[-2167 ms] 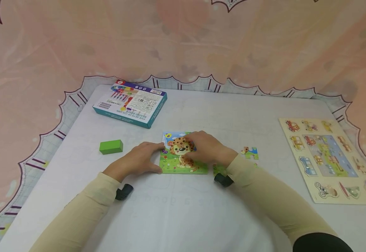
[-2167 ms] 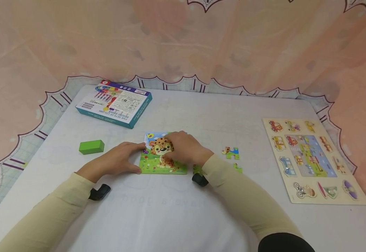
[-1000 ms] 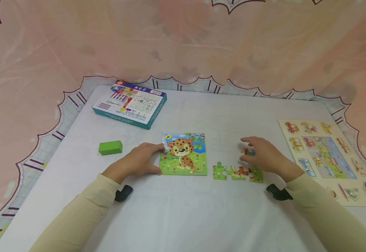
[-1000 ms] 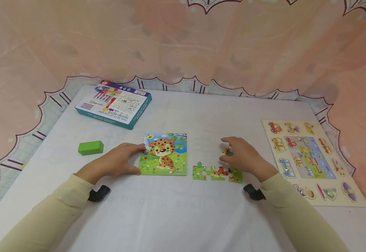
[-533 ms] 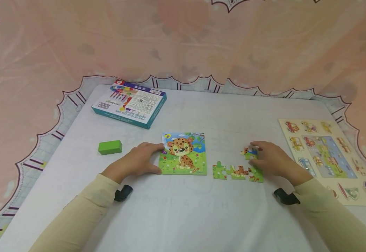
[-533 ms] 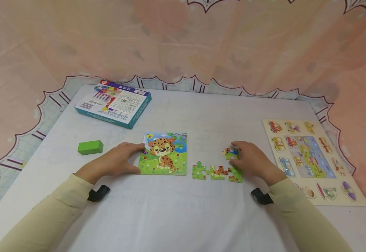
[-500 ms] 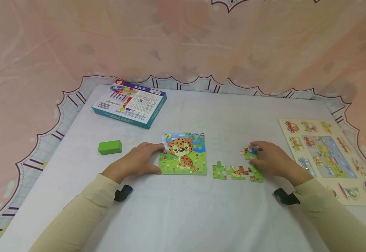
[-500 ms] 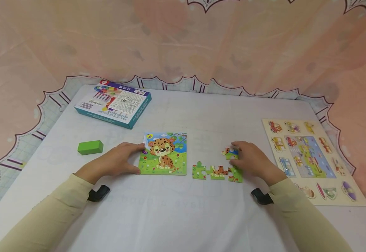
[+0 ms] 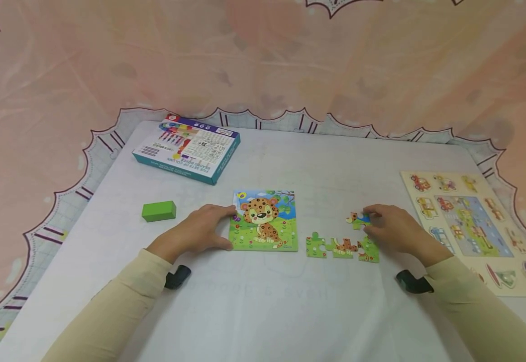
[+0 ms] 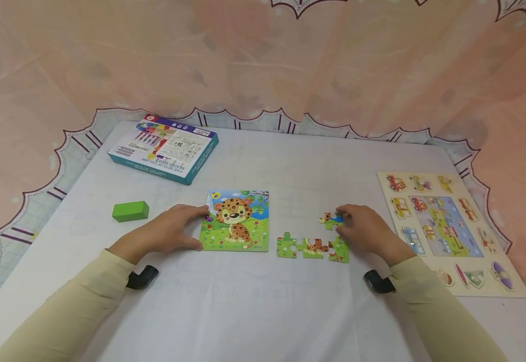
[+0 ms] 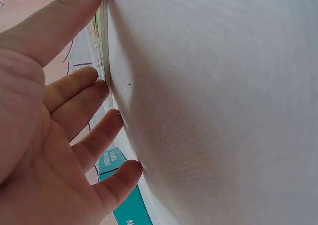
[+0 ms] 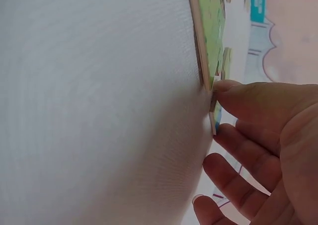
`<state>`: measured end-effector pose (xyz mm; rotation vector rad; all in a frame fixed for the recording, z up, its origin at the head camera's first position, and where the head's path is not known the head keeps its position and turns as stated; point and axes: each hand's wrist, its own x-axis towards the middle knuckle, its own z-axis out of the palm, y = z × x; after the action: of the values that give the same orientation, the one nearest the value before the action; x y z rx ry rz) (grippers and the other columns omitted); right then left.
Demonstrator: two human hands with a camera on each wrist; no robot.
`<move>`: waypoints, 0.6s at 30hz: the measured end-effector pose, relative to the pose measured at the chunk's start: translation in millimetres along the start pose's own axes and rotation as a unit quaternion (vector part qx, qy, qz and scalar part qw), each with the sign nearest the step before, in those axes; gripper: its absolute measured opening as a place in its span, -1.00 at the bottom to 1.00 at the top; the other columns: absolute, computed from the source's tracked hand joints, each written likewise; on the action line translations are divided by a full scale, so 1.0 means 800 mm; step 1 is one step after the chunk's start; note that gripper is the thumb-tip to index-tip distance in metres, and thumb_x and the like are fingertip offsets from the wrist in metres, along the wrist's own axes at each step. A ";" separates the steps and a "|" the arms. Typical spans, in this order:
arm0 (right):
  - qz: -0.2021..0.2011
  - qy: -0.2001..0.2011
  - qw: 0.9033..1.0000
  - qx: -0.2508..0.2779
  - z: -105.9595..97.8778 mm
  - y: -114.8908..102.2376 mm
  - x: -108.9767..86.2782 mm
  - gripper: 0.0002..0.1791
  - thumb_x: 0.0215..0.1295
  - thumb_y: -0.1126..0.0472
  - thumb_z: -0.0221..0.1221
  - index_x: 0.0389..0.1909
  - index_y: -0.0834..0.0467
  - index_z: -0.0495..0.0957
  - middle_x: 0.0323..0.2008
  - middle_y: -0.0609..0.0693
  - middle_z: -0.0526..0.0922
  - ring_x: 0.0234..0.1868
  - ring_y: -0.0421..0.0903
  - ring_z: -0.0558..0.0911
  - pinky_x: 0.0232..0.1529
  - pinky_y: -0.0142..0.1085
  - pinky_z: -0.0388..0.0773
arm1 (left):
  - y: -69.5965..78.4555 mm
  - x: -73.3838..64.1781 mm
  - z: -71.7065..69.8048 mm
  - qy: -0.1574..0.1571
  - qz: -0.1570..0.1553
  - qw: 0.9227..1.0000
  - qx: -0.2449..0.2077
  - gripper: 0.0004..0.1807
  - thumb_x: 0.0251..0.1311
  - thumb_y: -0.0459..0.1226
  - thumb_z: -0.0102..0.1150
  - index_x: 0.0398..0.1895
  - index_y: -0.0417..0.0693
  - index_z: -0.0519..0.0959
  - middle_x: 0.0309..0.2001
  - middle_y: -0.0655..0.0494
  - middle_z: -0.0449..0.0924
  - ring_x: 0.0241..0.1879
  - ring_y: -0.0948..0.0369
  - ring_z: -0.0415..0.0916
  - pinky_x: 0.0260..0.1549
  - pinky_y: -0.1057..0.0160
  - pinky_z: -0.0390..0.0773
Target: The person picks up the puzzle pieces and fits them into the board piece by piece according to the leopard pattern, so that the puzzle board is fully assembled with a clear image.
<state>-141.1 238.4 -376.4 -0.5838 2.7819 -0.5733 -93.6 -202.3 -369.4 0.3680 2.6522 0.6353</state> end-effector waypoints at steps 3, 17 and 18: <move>0.000 0.001 1.000 0.000 -0.001 -0.001 0.000 -0.53 0.33 0.20 0.24 0.18 0.36 0.51 0.07 0.36 0.60 0.13 0.35 0.53 0.16 0.25 0.41 | 0.000 0.000 0.000 -0.001 0.000 1.000 -0.001 -0.07 0.04 -0.12 0.53 0.49 -0.11 0.30 0.45 -0.08 0.28 0.44 -0.11 0.13 0.38 -0.15 0.19; 0.015 -0.004 1.000 0.000 -0.001 -0.008 0.003 -0.52 0.33 0.19 0.23 0.18 0.38 0.49 0.07 0.30 0.60 0.09 0.26 0.55 0.11 0.19 0.48 | 0.001 0.000 -0.001 -0.002 0.001 1.000 -0.001 -0.07 0.04 -0.13 0.53 0.48 -0.11 0.31 0.44 -0.09 0.28 0.44 -0.11 0.13 0.38 -0.15 0.19; 0.016 -0.005 1.000 0.001 -0.001 -0.008 0.004 -0.51 0.33 0.19 0.23 0.19 0.38 0.49 0.07 0.30 0.60 0.09 0.25 0.55 0.11 0.18 0.48 | 0.001 0.000 -0.002 -0.002 0.001 1.000 -0.002 -0.07 0.04 -0.13 0.53 0.48 -0.11 0.31 0.44 -0.09 0.28 0.44 -0.11 0.13 0.38 -0.15 0.19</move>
<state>-141.8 231.9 -373.0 -0.5390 2.7753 -0.5638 -93.9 -202.2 -368.0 0.3706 2.6463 0.6384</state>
